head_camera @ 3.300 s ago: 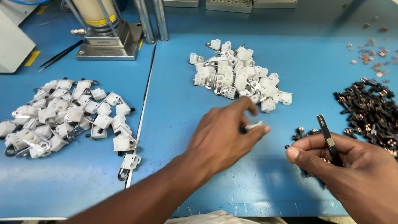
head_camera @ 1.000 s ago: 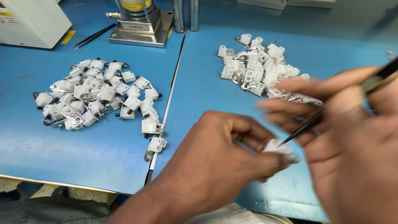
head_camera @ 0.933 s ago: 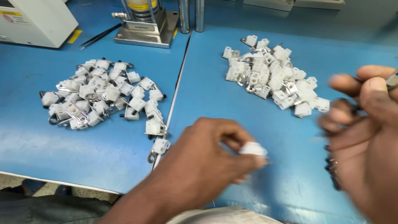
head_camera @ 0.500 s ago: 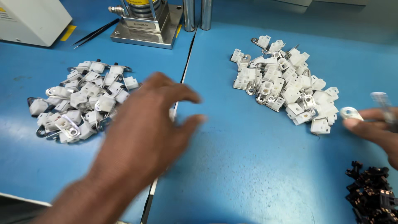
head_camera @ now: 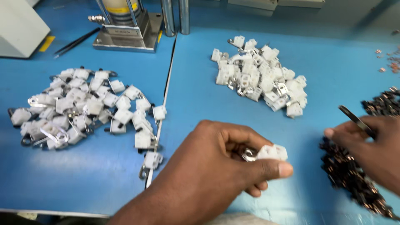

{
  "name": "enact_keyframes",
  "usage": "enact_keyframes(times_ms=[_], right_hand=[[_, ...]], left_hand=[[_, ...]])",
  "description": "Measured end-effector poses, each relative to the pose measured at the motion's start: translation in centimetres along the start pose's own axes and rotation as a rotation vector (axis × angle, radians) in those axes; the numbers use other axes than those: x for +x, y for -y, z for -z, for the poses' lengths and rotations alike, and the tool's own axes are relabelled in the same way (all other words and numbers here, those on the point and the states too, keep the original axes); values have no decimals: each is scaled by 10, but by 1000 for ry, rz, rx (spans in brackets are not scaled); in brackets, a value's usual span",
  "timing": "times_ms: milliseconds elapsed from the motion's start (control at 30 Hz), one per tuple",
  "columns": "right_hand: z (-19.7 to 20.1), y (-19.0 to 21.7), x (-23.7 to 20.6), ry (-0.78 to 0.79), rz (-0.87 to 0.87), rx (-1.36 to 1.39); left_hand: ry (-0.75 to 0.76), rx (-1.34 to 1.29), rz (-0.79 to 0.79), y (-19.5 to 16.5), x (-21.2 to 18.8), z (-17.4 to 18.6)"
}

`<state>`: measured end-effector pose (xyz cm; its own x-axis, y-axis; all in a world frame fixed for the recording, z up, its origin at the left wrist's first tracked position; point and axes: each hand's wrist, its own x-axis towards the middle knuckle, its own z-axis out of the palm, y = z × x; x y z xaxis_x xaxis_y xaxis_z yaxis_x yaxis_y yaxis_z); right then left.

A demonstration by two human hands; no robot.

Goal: The person assembles small white plastic electrical component bodies at a workbench. They pick a plastic housing from a pile, insert a copper-wound part into it by hand or with tweezers, press the parts together, and set the assembled unit back on the bench, repeating the cycle.

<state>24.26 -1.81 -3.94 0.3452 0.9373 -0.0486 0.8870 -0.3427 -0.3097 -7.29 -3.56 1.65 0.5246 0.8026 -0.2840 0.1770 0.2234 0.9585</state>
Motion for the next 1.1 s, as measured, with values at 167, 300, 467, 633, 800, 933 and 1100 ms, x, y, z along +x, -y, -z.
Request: enact_keyframes(times_ms=[167,300,467,633,800,933,1100], right_hand=[[8,2,23,86,-148,-432],[16,11,15,45,75,-245],[32,39,-45,-14,324,518],[36,69,-102,38,206,639],[29,66,-106,28,157,685],[28,66,-98,336,-19,896],[45,86,-94,227,166,1205]], left_hand=[[-42,-48,-106,1,-15,-14],[-149,-36,-155,-3,-24,-25],[-237,62,-102,-13,-40,-28],[-275,176,-39,-20,-55,-27],[-298,142,64,-22,-62,-30],[-237,178,58,-19,-61,-28],[-259,160,66,-17,-69,-22]])
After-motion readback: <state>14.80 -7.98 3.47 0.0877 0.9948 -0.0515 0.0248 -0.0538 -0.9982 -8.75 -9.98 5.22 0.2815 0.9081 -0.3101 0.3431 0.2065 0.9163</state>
